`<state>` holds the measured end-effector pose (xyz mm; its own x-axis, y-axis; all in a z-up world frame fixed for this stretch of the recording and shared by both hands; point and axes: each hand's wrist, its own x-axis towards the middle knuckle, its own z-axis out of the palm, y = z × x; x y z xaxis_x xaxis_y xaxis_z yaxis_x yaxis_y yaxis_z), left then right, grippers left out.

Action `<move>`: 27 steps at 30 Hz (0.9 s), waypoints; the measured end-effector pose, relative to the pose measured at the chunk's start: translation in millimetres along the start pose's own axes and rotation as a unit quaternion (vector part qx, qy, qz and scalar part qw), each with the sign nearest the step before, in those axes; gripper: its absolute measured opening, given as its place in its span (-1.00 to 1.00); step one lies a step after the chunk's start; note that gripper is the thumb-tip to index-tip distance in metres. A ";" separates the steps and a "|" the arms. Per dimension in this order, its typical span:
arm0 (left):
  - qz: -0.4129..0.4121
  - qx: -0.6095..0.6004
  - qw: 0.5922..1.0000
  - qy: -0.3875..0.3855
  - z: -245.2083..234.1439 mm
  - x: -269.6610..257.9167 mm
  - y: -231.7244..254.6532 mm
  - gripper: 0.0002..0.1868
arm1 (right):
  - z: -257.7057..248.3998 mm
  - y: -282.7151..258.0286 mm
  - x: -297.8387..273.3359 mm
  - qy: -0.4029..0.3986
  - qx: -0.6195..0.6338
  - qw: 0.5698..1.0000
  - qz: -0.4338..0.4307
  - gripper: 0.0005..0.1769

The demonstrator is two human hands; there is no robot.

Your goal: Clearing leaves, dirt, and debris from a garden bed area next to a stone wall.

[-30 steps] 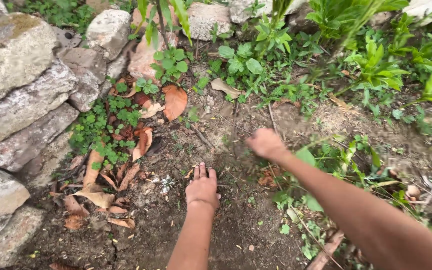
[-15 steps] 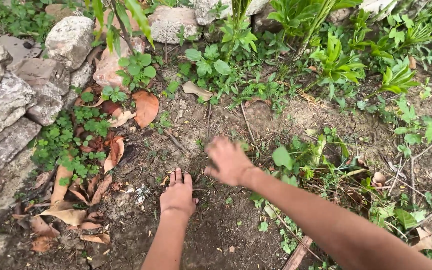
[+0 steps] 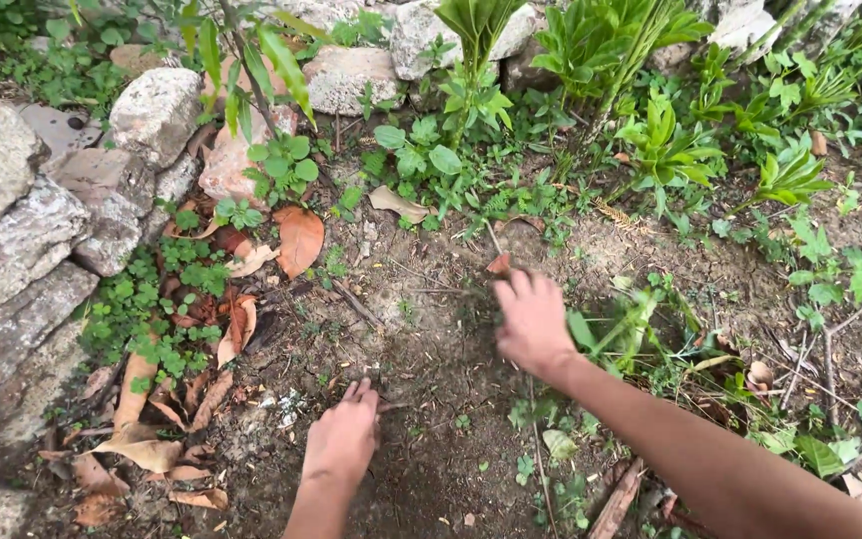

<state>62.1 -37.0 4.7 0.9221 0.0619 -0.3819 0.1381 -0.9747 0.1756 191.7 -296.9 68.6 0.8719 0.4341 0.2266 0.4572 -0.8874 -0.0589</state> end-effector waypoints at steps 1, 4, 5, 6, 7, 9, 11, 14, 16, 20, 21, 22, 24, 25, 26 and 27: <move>-0.001 0.002 1.000 -0.001 -8.7 -5.4 3.1 -0.65 | -9.2 -12.9 0.3 -0.001 0.002 1.000 0.000 -0.26; 0.001 0.029 0.999 -0.046 -27.4 -13.7 10.9 -0.75 | -11.2 -36.7 -13.5 -0.256 0.001 0.955 -0.151 -0.79; 0.018 0.042 0.999 -0.013 -27.6 -12.1 12.5 -0.72 | 5.3 -35.5 -27.6 -0.214 0.072 0.940 -0.255 -0.65; 0.035 0.055 0.998 0.021 -28.7 -9.4 14.0 -0.68 | 22.0 -34.3 -40.4 -0.169 0.141 0.908 -0.356 -0.42; 0.034 0.058 0.997 0.022 -33.0 -8.4 17.6 -0.68 | 24.0 -31.7 -43.1 -0.166 0.142 0.908 -0.356 -0.42; 0.035 0.032 0.998 0.046 -39.5 -8.3 26.7 -0.77 | 27.3 -25.6 -51.3 -0.278 0.122 0.898 -0.319 -0.36; 0.013 0.006 0.999 0.039 -52.6 -16.6 45.3 -0.82 | 24.0 -26.0 -50.8 -0.312 0.095 0.897 -0.298 -0.38; -0.032 -0.034 0.999 -0.001 -54.3 -28.7 70.2 -0.72 | 26.6 -34.0 -53.1 -0.359 0.067 0.896 -0.251 -0.39; -0.053 -0.044 0.997 -0.032 -40.9 -31.0 78.6 -0.68 | 33.0 -40.6 -53.2 -0.369 0.067 0.899 -0.225 -0.39; -0.032 0.000 0.999 -0.032 4.2 -19.6 75.9 -0.76 | 51.5 -41.0 -50.5 -0.350 0.049 0.900 -0.255 -0.69; -0.020 0.024 0.999 -0.007 14.8 -14.5 73.0 -0.86 | 56.8 -38.9 -48.7 -0.363 0.032 0.885 -0.292 -0.83; -0.019 0.024 1.000 -0.007 6.3 -16.5 74.8 -0.86 | 58.0 -33.0 -46.3 -0.363 0.032 0.885 -0.291 -0.83; -0.043 0.011 0.999 -0.009 -12.4 -20.9 75.8 -0.86 | 60.0 -23.8 -39.9 -0.423 -0.013 0.871 -0.248 -0.84; -0.044 0.012 0.999 -0.008 -18.1 -23.8 73.1 -0.86 | 56.8 -15.3 -38.0 -0.422 -0.012 0.872 -0.249 -0.84; -0.064 0.011 0.998 -0.009 -23.9 -24.9 71.3 -0.87 | 53.5 -5.1 -34.9 -0.430 -0.009 0.882 -0.194 -0.83; -0.084 0.010 0.996 -0.010 -29.7 -25.9 69.5 -0.88 | 50.3 5.0 -31.6 -0.437 -0.006 0.889 -0.138 -0.82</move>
